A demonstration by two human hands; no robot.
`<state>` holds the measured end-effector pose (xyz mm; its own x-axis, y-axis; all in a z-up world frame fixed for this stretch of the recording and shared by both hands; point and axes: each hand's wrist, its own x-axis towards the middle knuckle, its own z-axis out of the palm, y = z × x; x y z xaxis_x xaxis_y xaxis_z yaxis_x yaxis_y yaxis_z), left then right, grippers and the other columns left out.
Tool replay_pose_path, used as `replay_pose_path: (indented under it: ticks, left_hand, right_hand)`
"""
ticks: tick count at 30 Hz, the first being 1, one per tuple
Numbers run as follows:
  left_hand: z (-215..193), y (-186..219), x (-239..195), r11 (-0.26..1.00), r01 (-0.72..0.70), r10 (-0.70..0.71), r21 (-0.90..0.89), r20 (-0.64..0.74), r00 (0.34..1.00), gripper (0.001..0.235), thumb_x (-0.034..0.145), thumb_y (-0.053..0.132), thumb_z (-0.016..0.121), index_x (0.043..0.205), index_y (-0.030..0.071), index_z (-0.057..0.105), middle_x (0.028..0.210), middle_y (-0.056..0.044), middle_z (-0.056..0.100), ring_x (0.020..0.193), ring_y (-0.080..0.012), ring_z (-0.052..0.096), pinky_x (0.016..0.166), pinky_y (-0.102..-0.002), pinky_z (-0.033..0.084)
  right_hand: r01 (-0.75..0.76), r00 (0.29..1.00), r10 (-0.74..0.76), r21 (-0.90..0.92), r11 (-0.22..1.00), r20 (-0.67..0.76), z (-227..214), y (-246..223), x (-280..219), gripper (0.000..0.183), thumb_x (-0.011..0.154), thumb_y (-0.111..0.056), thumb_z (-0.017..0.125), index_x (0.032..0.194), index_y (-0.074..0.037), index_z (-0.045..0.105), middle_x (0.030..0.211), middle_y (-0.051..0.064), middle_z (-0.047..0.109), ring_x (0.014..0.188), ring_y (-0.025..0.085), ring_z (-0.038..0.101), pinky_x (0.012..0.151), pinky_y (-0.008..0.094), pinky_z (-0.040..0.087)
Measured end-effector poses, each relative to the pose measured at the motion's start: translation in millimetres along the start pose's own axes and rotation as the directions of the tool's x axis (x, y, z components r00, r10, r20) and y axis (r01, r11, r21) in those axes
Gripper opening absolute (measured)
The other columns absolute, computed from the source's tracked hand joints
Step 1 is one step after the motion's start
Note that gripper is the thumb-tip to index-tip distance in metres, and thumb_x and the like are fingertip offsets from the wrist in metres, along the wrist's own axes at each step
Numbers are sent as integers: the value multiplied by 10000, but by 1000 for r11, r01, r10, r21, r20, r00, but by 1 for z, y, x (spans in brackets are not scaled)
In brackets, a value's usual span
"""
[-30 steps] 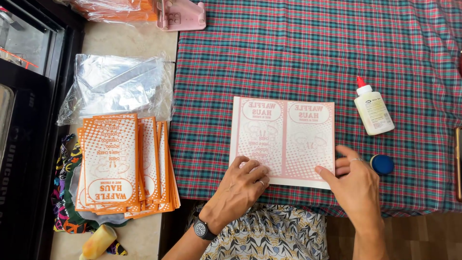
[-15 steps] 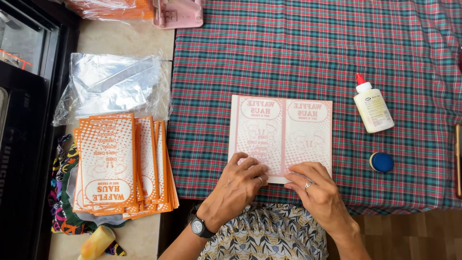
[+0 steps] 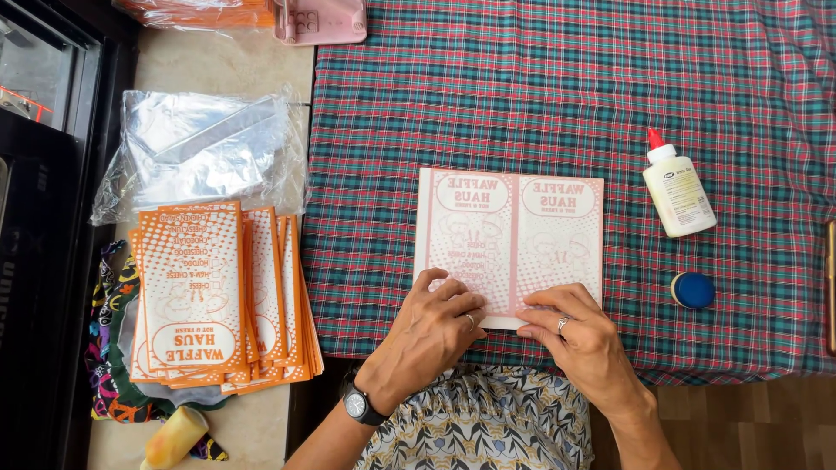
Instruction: Folding the bottom edge of paper bags and using a small tool to press the creases
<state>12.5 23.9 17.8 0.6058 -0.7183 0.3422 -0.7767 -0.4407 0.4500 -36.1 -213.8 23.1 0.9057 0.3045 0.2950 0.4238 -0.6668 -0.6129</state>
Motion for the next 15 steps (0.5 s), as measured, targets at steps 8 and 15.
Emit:
replay_pose_path:
  ticks: [8,15]
  left_hand:
    - [4,-2,-2,995,58,-55,-76,42,998,180,994,211,667,944,79,778,1070,-13,742,968,-239,611,1024,-481,386]
    - [3,-3,-1,997,46,-43,-68,39,998,205,1012,218,650,916,85,773,1060,-8,741,960,-237,605,1032,-471,381]
  right_hand:
    - [0,1000,0,19,1000,11,0,5,0,265,769,-101,847,1024,-64,784,1066,56,725,987,212,650,862,305,566]
    - [-18,1000,17,48,999,22,-1,7,0,258,768,-104,847,1019,-78,792,1068,51,730,986,201,653,861,296,561]
